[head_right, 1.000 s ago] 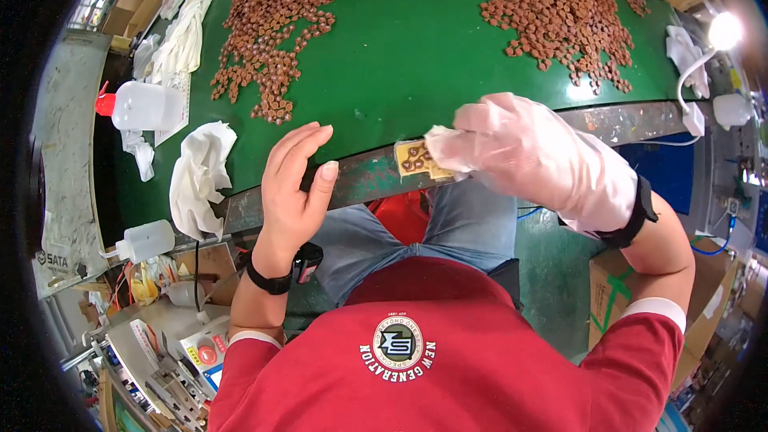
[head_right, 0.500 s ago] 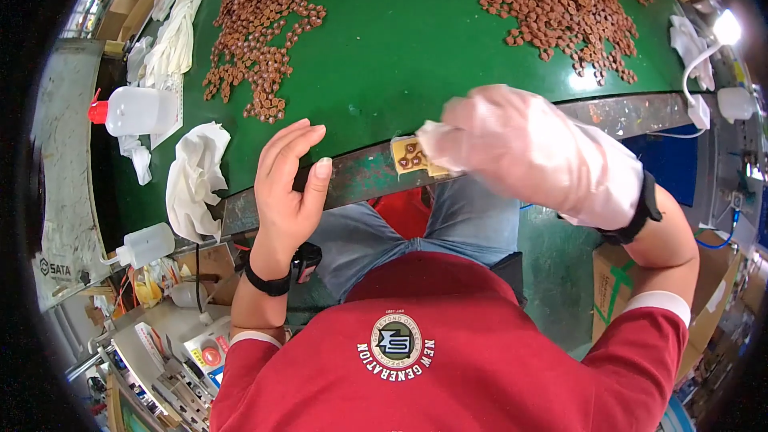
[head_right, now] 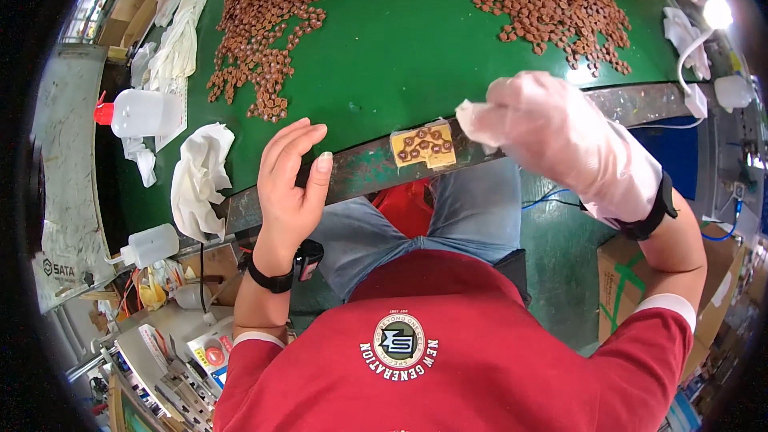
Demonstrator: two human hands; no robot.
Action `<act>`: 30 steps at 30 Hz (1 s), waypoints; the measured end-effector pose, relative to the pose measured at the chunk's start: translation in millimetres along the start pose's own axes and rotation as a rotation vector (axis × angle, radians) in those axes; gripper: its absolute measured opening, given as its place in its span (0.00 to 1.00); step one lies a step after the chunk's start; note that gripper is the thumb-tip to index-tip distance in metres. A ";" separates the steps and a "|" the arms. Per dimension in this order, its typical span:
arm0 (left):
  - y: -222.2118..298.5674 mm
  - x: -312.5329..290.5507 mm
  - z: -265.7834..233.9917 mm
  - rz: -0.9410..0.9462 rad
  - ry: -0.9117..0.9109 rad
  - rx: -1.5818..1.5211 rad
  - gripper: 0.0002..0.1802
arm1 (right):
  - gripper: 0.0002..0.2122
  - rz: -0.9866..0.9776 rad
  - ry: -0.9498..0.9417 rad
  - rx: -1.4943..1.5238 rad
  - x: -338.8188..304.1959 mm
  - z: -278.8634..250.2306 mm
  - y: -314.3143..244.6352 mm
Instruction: The person wipes a small yellow component with a cloth, then picks up and places small brown pieces onto it by hand. They then spray liquid from a bottle onto the cloth and continue wiping the component.
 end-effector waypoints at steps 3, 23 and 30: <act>1.5 -0.9 -2.1 0.015 0.006 0.018 0.13 | 0.13 0.032 0.097 -0.032 5.2 -3.6 4.6; 0.1 0.5 3.3 0.018 0.000 0.016 0.12 | 0.20 -0.214 0.054 0.044 27.2 37.4 -17.9; -0.9 -1.6 -1.3 0.003 0.016 0.015 0.11 | 0.20 -0.156 0.006 0.030 14.9 22.9 -9.8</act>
Point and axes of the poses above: each hand's wrist, its own x-axis towards the middle knuckle, its own z-axis out of the palm, y = z × x, the point moved 6 cm from there along x, towards the middle knuckle, and after that the axes turned 15 degrees about y, right-handed, at the moved point
